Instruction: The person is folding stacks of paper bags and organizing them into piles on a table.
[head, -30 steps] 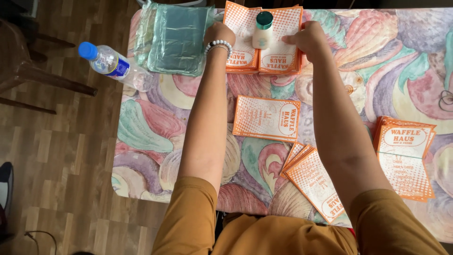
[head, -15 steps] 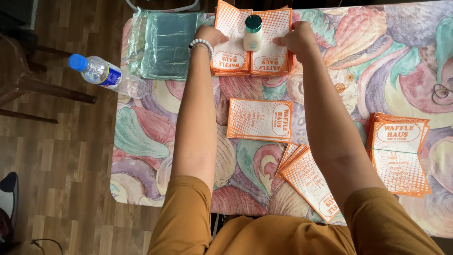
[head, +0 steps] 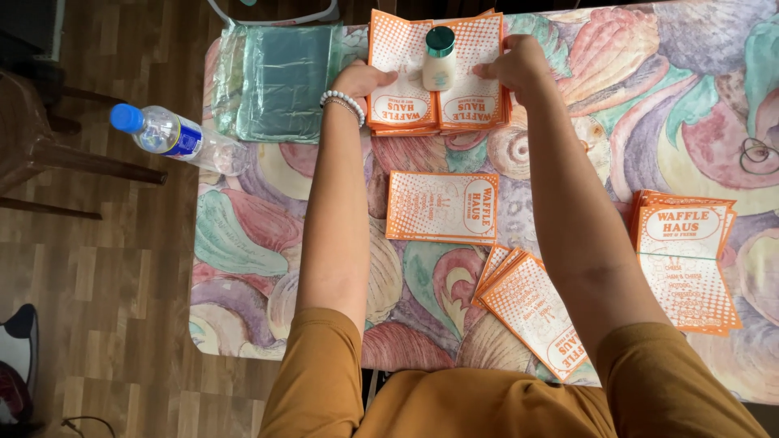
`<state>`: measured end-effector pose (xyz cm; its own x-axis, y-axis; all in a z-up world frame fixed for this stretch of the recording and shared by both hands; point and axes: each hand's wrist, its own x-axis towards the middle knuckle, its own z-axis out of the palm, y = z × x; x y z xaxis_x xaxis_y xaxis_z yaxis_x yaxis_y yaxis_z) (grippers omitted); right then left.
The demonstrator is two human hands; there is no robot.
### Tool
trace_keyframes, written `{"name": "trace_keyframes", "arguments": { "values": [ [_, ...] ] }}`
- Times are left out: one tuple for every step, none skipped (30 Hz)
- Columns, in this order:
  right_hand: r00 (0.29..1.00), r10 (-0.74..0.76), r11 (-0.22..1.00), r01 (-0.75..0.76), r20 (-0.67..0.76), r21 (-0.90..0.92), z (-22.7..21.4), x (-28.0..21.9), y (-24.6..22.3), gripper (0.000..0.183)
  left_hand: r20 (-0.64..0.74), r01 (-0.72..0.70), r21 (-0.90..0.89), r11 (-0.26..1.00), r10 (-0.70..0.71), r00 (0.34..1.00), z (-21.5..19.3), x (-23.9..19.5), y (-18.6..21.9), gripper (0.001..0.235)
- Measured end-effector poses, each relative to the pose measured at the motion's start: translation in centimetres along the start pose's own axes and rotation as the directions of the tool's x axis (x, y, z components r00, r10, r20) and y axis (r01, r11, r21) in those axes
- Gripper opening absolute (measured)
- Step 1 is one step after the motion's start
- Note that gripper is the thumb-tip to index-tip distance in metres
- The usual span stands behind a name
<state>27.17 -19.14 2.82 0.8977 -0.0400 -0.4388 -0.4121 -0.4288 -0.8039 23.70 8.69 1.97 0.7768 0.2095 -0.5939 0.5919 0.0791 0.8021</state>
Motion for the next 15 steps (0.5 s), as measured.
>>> {"name": "trace_keyframes", "arguments": {
  "values": [
    [1.0, 0.002, 1.0, -0.002, -0.002, -0.016, -0.5, 0.0, 0.1, 0.042, 0.013, -0.007, -0.057, 0.998, 0.008, 1.0, 0.5, 0.0, -0.2, 0.048],
    [1.0, 0.004, 1.0, -0.004, -0.005, -0.016, -1.1, 0.1, 0.5, 0.042, 0.016, -0.006, -0.056, 0.998, 0.007, 1.0, 1.2, -0.2, -0.3, 0.048],
    [1.0, 0.013, 1.0, -0.014, -0.022, -0.012, -1.9, 0.3, 0.9, 0.051, 0.033, -0.006, -0.11, 0.994, 0.009, 0.999, 2.0, -0.4, -0.4, 0.048],
    [0.999, 0.023, 1.0, -0.023, -0.039, -0.007, -2.6, 0.4, 1.4, 0.06, 0.049, -0.004, -0.163, 0.987, 0.012, 0.999, 2.7, -0.6, -0.5, 0.048],
    [0.999, 0.025, 1.0, -0.026, -0.046, -0.004, -3.5, 0.9, 2.1, 0.06, 0.055, -0.004, -0.16, 0.987, 0.013, 0.998, 3.8, 0.5, -0.9, 0.048],
    [0.999, 0.001, 1.0, -0.001, -0.032, 0.017, -4.3, 1.4, 2.9, 0.049, 0.088, -0.019, -0.142, 0.99, 0.031, 0.996, 4.8, 1.5, -1.3, 0.037],
    [1.0, -0.023, 0.999, 0.024, -0.018, 0.039, -5.2, 1.8, 3.7, 0.038, 0.121, -0.034, -0.123, 0.992, 0.048, 0.992, 5.9, 2.5, -1.8, 0.028],
    [1.0, -0.02, 0.999, 0.021, -0.024, 0.042, -6.4, 1.4, 3.8, 0.038, 0.126, -0.034, -0.119, 0.992, 0.049, 0.991, 7.2, 2.5, -1.9, 0.028],
    [1.0, 0.004, 1.0, -0.004, -0.021, 0.0, -7.7, 1.0, 3.8, 0.04, 0.147, -0.03, -0.142, 0.989, 0.051, 0.988, 8.5, 2.5, -1.9, 0.027],
    [0.999, 0.029, 0.999, -0.03, -0.018, -0.041, -9.0, 0.6, 4.0, 0.043, 0.168, -0.025, -0.164, 0.986, 0.053, 0.984, 9.9, 2.5, -1.9, 0.027],
    [0.999, 0.034, 0.999, -0.035, -0.027, -0.034, -10.2, 1.1, 4.9, 0.043, 0.177, -0.024, -0.156, 0.987, 0.052, 0.983, 11.3, 2.9, -2.2, 0.027],
    [1.0, 0.017, 1.0, -0.018, -0.021, -0.019, -11.4, 1.7, 5.8, 0.042, 0.195, -0.007, -0.201, 0.979, 0.047, 0.98, 12.7, 3.4, -2.4, 0.025],
    [1.0, 0.001, 1.0, -0.001, -0.014, -0.005, -12.5, 2.3, 6.8, 0.042, 0.212, 0.013, -0.246, 0.969, 0.04, 0.977, 14.1, 3.8, -2.7, 0.023],
    [1.0, 0.006, 1.0, -0.006, -0.02, 0.001, -13.9, 2.3, 7.4, 0.042, 0.218, 0.015, -0.239, 0.971, 0.038, 0.975, 15.5, 2.9, -2.3, 0.023],
    [0.999, 0.03, 0.999, -0.032, -0.038, -0.043, -15.3, 2.3, 7.9, 0.055, 0.224, 0.038, -0.231, 0.972, 0.016, 0.974, 16.9, 2.1, -2.0, 0.026]
  ]
}}
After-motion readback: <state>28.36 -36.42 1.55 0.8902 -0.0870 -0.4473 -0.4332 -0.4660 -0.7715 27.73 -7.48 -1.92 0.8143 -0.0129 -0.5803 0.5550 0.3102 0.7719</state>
